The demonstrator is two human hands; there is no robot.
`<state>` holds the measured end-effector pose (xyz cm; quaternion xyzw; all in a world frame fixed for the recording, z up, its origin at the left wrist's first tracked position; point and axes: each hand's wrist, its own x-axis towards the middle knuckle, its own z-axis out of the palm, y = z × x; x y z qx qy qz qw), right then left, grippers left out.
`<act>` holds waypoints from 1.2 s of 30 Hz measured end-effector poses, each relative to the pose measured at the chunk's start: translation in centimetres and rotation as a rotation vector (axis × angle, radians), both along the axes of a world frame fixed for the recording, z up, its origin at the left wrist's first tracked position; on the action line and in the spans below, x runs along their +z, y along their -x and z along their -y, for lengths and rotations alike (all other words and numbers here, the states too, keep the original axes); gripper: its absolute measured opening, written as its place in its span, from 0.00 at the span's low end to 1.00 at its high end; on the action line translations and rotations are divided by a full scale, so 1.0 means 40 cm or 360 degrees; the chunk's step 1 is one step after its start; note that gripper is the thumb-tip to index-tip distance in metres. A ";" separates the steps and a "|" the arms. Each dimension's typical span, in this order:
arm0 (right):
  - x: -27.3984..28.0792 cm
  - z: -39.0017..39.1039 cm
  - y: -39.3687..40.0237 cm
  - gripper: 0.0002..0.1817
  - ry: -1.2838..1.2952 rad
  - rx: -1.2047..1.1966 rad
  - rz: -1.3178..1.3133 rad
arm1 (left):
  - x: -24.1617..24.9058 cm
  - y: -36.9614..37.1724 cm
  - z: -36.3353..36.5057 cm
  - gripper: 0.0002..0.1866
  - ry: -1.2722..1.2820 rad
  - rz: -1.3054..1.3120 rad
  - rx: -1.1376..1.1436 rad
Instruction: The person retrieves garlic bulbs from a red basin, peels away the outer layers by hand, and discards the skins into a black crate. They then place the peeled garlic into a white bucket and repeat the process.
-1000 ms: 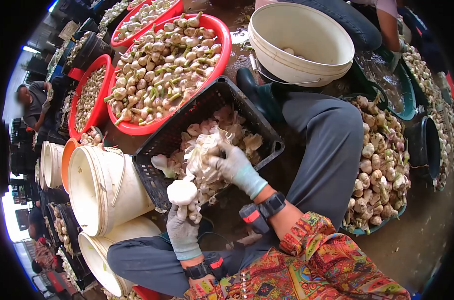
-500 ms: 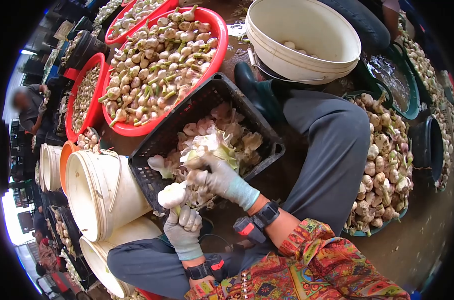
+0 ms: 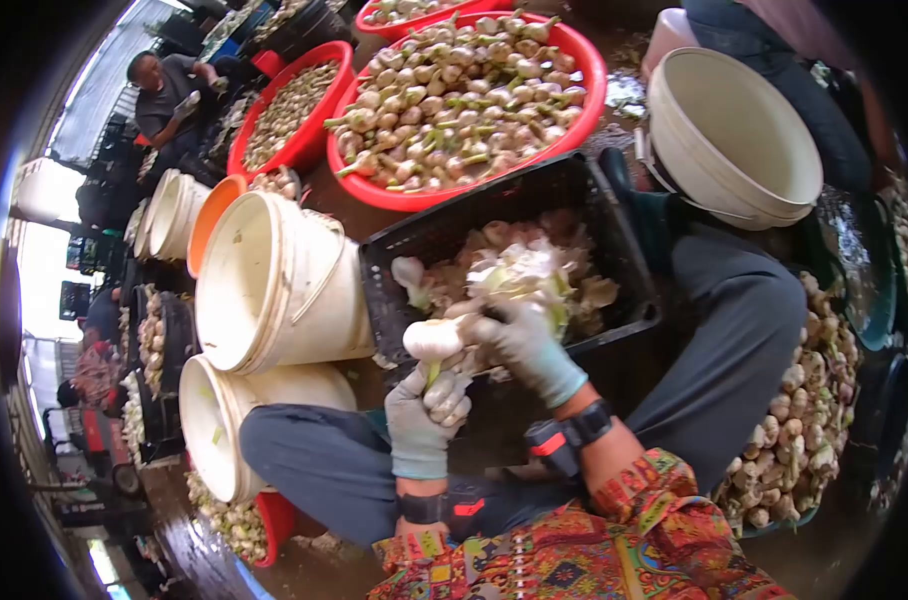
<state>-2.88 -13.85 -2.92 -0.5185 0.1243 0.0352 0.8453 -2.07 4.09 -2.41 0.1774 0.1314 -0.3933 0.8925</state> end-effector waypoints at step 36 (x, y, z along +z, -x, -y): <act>-0.139 0.096 -0.043 0.13 0.0753 -0.0074 -0.0543 | -0.250 -0.843 0.738 0.20 -0.2223 0.1204 -0.1676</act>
